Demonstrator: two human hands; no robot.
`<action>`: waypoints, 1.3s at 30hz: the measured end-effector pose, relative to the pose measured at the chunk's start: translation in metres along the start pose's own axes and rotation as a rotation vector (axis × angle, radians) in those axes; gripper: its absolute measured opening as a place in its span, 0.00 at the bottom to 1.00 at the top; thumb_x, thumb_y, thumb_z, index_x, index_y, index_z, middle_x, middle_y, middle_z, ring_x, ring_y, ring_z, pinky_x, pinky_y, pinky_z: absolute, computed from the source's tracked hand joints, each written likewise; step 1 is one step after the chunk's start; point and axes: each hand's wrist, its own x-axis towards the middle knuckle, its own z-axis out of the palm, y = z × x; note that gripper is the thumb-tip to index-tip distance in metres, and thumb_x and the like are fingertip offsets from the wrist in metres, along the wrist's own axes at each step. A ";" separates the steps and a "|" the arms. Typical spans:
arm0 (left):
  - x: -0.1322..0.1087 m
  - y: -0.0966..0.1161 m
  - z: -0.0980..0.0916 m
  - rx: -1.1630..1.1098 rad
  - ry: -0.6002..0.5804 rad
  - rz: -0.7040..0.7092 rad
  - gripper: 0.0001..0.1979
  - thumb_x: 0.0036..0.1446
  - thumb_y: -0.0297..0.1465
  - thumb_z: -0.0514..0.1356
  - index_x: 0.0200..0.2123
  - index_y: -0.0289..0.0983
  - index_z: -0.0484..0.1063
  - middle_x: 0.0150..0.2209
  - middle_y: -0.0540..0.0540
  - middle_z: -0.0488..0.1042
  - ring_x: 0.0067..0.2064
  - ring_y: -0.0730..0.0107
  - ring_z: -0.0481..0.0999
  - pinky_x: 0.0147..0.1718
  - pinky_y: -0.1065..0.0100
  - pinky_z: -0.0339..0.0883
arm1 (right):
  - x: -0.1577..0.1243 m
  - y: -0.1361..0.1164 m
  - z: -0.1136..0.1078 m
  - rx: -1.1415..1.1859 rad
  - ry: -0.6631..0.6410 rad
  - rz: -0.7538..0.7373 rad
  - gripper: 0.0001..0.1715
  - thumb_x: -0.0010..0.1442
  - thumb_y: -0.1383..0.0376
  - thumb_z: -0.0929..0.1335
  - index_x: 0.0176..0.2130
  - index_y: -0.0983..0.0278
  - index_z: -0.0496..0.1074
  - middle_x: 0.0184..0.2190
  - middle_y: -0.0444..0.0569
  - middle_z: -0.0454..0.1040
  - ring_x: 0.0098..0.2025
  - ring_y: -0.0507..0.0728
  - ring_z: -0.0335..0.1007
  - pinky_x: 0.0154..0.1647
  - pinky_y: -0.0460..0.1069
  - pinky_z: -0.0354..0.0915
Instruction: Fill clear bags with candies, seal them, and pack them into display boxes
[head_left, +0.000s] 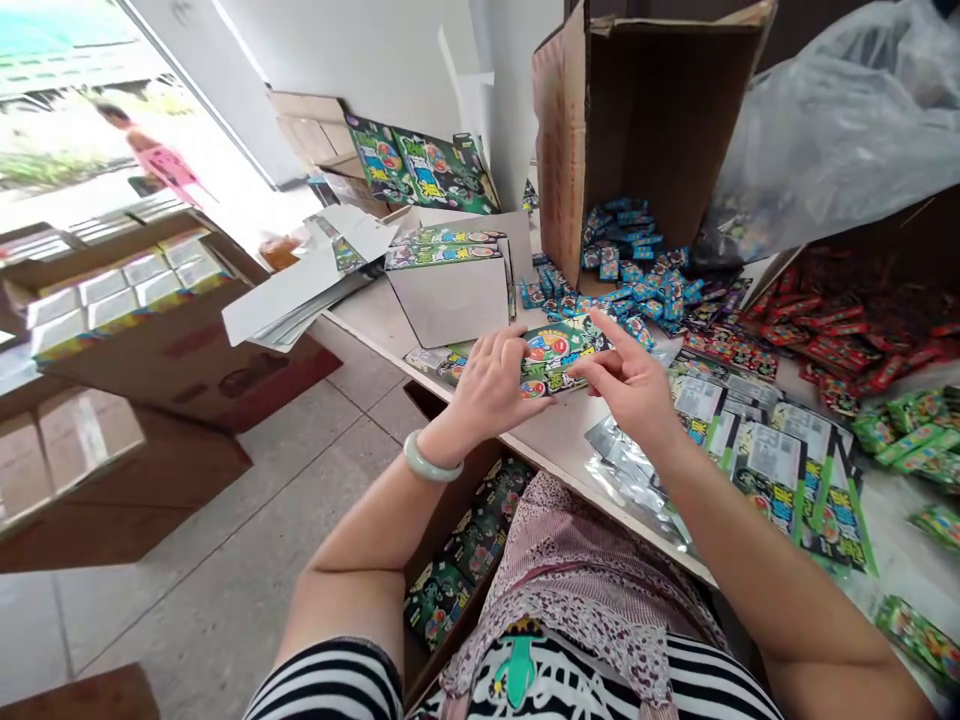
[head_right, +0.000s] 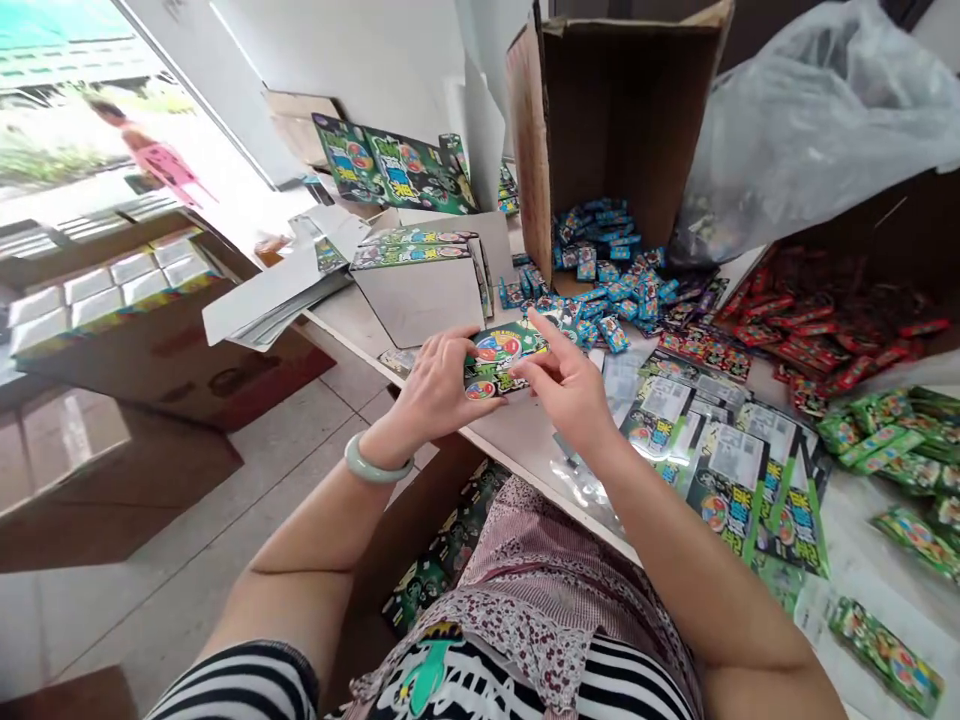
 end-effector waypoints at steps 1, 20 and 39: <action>0.000 -0.001 -0.001 -0.004 0.001 0.009 0.31 0.49 0.48 0.70 0.49 0.38 0.64 0.59 0.31 0.70 0.58 0.44 0.71 0.58 0.45 0.65 | 0.007 0.005 0.002 0.004 0.001 0.055 0.32 0.55 0.61 0.73 0.59 0.53 0.70 0.26 0.38 0.78 0.24 0.51 0.67 0.26 0.48 0.69; 0.007 -0.002 -0.006 0.101 -0.165 0.087 0.37 0.57 0.52 0.64 0.66 0.48 0.62 0.62 0.36 0.63 0.59 0.43 0.64 0.58 0.46 0.59 | 0.059 -0.004 0.001 -0.460 -0.159 0.325 0.19 0.43 0.72 0.77 0.25 0.59 0.65 0.16 0.37 0.71 0.14 0.50 0.62 0.16 0.45 0.56; 0.004 0.001 -0.001 -0.008 -0.108 0.002 0.50 0.55 0.57 0.62 0.69 0.32 0.53 0.63 0.29 0.65 0.64 0.40 0.64 0.64 0.48 0.56 | 0.022 0.007 -0.030 -1.222 -0.312 -0.512 0.43 0.56 0.39 0.71 0.64 0.53 0.66 0.70 0.54 0.60 0.72 0.76 0.48 0.68 0.72 0.48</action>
